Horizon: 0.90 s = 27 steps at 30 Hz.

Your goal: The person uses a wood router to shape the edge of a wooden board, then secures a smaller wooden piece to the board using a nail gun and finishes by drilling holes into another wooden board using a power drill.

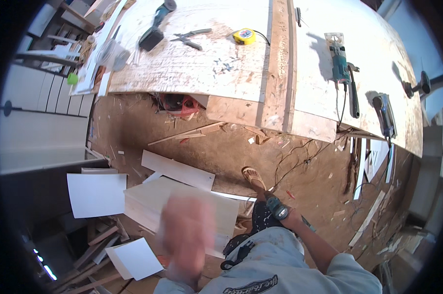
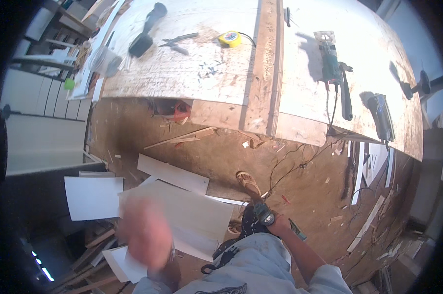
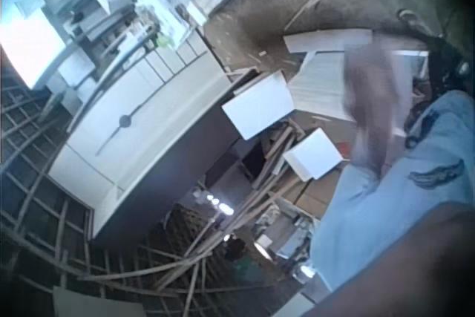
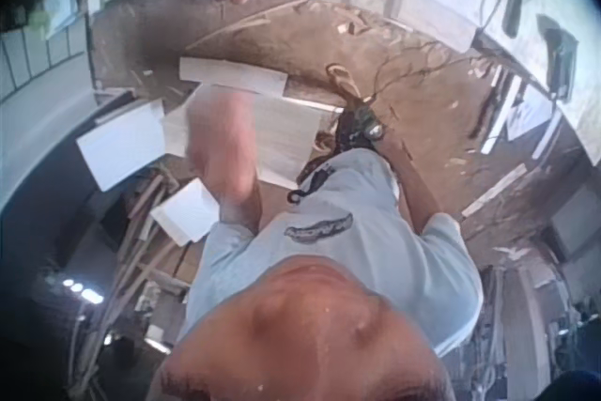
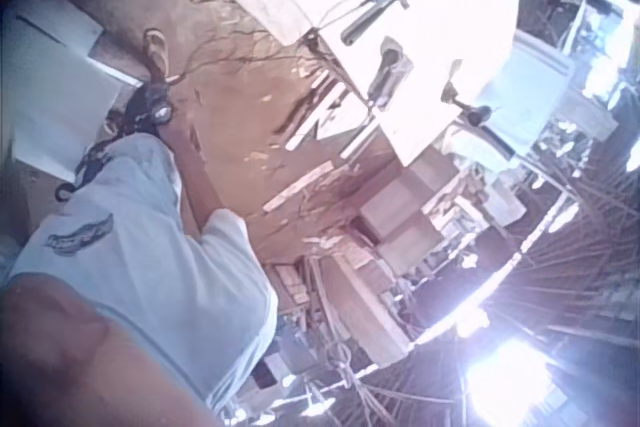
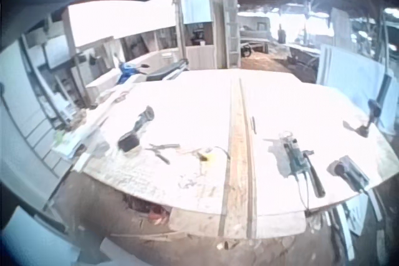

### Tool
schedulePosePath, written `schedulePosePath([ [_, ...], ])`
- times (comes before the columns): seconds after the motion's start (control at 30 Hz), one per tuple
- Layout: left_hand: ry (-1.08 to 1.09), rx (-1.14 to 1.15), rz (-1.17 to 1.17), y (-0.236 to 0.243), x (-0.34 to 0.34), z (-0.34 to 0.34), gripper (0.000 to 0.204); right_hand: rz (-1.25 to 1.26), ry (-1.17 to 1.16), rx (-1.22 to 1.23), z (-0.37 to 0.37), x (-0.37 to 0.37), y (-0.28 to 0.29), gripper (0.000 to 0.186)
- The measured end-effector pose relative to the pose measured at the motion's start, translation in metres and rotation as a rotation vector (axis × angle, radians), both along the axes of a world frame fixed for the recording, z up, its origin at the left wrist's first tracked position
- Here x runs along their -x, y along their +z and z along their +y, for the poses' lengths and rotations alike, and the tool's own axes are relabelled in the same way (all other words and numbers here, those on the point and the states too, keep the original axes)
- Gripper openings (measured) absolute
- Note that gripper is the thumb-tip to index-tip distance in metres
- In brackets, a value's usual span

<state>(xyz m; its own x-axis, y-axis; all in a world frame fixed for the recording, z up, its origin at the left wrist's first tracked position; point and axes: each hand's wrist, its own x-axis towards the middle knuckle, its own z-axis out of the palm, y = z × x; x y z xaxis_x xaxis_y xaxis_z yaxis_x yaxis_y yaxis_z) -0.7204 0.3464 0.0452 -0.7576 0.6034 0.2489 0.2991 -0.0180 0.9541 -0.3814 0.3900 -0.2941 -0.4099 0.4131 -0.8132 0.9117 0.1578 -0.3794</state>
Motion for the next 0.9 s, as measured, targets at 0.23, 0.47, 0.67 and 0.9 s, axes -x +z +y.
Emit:
schedulePosePath([
  [0.23, -0.215, 0.517, 0.761, -0.211, 0.208, 0.197, 0.028, -0.128, 0.261, 0.044, 0.048, 0.031, 0.017, 0.054],
  [0.47, -0.338, 0.689, 0.783, -0.246, 0.244, 0.224, 0.023, -0.053, 0.250, 0.056, 0.056, 0.028, 0.018, 0.055],
  [0.67, -0.134, 0.478, 0.536, -0.237, 0.211, 0.164, 0.009, 0.078, 0.196, -0.040, 0.045, 0.023, 0.007, 0.066],
  [0.9, 0.191, 0.670, -0.706, -0.317, 0.005, -0.131, 0.027, 0.478, 0.333, 0.074, 0.035, 0.079, 0.086, 0.039],
])
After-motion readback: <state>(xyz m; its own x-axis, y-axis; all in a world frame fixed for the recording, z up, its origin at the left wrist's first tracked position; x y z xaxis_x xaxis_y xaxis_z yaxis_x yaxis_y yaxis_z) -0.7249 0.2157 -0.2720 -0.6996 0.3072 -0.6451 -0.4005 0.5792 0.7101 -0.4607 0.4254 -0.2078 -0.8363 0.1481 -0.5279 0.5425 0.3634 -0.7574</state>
